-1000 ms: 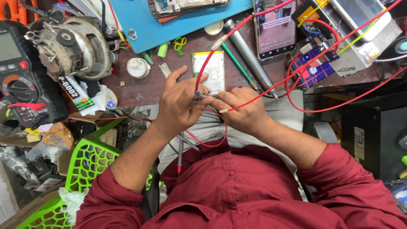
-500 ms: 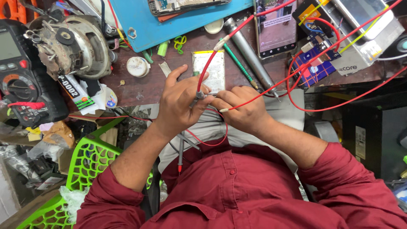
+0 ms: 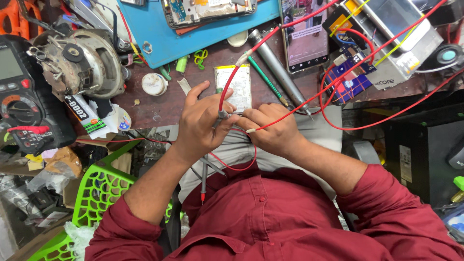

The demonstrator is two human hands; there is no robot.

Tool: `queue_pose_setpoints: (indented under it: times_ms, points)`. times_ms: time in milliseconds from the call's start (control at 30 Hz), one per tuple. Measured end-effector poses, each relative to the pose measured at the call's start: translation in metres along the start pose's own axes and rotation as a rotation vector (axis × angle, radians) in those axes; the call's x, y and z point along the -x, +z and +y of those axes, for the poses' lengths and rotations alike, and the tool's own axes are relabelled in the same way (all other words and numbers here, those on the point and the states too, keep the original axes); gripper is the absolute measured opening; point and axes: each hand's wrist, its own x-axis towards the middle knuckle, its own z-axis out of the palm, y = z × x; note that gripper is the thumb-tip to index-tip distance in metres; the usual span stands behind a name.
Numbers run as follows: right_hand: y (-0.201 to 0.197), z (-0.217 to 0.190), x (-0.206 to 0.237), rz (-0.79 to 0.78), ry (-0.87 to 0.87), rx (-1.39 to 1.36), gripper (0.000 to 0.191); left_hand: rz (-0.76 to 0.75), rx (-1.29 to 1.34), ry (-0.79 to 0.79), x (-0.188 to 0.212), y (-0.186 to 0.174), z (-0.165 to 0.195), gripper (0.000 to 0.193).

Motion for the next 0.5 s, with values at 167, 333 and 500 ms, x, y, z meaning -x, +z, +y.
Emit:
queue_pose_setpoints:
  times_ms: [167, 333, 500]
  points:
    - [0.0006, 0.0005, -0.0005, 0.015, -0.01, -0.04, 0.016, 0.009, -0.006, -0.003, 0.004, 0.0016, -0.0001, 0.034]
    - [0.0002, -0.001, -0.0056, 0.022, -0.012, -0.049, 0.016, 0.034, -0.018, 0.005, -0.0006, 0.0015, 0.0001, 0.028]
    - [0.0021, -0.0006, -0.003, 0.024, -0.031, -0.023, 0.014, 0.04, -0.027, 0.01, 0.0023, 0.0041, -0.0025, 0.027]
